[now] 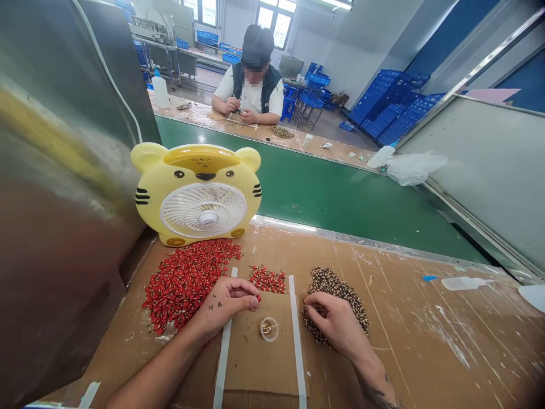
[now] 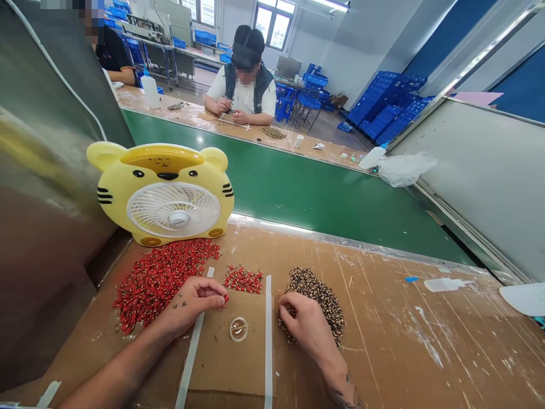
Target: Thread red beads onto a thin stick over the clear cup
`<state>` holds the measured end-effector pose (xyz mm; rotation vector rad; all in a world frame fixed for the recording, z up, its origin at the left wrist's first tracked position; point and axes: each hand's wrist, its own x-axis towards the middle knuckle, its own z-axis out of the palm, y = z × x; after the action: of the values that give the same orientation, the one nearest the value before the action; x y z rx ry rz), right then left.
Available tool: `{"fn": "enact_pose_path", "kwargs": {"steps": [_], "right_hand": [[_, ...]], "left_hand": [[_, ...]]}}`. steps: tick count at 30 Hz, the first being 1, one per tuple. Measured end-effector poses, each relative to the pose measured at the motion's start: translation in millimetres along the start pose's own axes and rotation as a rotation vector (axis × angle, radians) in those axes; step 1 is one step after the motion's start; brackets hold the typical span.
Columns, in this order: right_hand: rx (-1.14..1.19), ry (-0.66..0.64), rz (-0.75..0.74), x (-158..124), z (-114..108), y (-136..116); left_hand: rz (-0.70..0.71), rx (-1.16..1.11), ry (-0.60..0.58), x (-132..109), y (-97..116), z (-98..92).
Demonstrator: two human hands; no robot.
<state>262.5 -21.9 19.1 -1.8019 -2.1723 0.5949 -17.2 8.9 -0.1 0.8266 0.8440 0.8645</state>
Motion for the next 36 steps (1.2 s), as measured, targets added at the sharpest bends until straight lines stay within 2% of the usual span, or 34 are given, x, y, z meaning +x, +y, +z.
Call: {"fn": "enact_pose_path", "kwargs": {"steps": [4, 9, 14, 21, 26, 30, 36], "right_hand": [[0.212, 0.078, -0.081, -3.9, 0.5, -8.0], [0.500, 0.099, -0.150, 1.5, 10.1, -43.0], [0.670, 0.130, -0.185, 13.4, 21.1, -72.7], [0.541, 0.127, -0.110, 18.6, 26.7, -82.5], [0.429, 0.150, -0.120, 17.8, 23.5, -87.8], [0.393, 0.156, -0.144, 17.6, 22.0, -89.6], [0.379, 0.155, -0.169, 15.8, 24.1, -86.5]], "left_hand": [[-0.006, -0.029, -0.007, -1.3, 2.6, 4.2], [-0.041, -0.029, -0.015, -3.1, 2.6, 9.8], [-0.015, -0.030, -0.028, -2.5, 0.9, 9.4], [0.019, 0.005, -0.044, -2.9, 1.0, 7.4], [0.090, 0.105, -0.004, -4.6, 2.4, 7.7], [0.176, 0.197, -0.016, -4.1, 1.8, 7.4], [0.214, 0.276, -0.007, -3.4, -1.2, 7.3]]}}
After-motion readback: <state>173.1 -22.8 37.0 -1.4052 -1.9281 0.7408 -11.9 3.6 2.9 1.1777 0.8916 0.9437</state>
